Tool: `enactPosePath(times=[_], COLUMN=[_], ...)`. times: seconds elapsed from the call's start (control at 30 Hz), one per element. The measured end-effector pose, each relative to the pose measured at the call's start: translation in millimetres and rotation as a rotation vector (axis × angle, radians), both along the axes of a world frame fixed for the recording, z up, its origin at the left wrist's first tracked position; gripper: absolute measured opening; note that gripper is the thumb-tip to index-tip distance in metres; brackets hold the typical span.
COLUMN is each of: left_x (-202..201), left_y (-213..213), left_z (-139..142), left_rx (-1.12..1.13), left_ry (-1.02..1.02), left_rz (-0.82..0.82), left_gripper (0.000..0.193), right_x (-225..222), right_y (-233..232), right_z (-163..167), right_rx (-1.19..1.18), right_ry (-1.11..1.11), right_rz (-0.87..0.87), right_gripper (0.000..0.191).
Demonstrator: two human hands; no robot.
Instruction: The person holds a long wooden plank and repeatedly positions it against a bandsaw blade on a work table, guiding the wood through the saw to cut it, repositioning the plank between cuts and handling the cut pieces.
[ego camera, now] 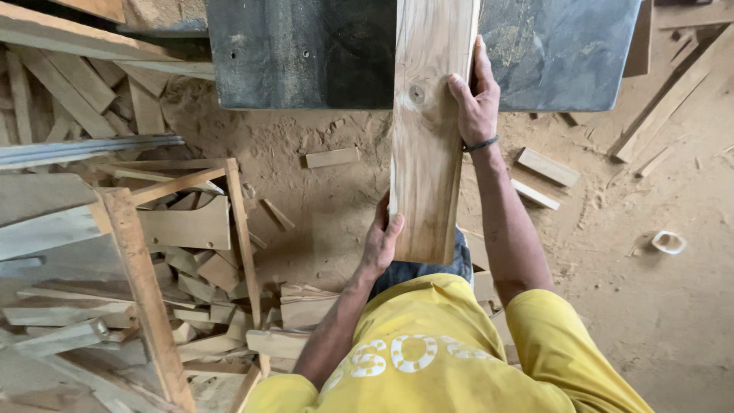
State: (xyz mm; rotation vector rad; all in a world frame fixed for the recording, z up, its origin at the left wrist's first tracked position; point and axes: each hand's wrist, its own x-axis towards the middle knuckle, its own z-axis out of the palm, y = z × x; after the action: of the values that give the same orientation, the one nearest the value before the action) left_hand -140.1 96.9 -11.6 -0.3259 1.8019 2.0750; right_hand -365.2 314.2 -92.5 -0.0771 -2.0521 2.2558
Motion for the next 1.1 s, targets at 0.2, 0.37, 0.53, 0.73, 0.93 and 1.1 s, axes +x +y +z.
enactPosePath(times=[0.2, 0.37, 0.53, 0.73, 0.93, 1.1], left_x=[-2, -7, -11, -15, -18, -21], left_y=[-12, -11, -3, 0, 2, 2], left_z=[2, 6, 7, 6, 5, 4], left_rx=[-0.025, -0.075, -0.065, -0.035, -0.043, -0.063], left_ry=[0.028, -0.013, 0.028, 0.011, -0.006, 0.013], left_rz=[-0.009, -0.039, -0.018, -0.002, 0.002, -0.018], left_gripper=[0.07, 0.07, 0.071, 0.072, 0.075, 0.075], right_x=[-1, 1, -5, -10, -16, -18], right_y=[-8, -10, -7, -5, -2, -1], right_z=[3, 11, 15, 10, 8, 8], right_rx=[0.057, -0.007, 0.006, -0.015, 0.001, -0.016], right_ry=[0.046, 0.001, 0.019, 0.013, 0.035, -0.001], right_rz=[-0.028, -0.013, -0.001, -0.002, 0.006, -0.001], right_gripper=[0.074, 0.074, 0.072, 0.074, 0.074, 0.075])
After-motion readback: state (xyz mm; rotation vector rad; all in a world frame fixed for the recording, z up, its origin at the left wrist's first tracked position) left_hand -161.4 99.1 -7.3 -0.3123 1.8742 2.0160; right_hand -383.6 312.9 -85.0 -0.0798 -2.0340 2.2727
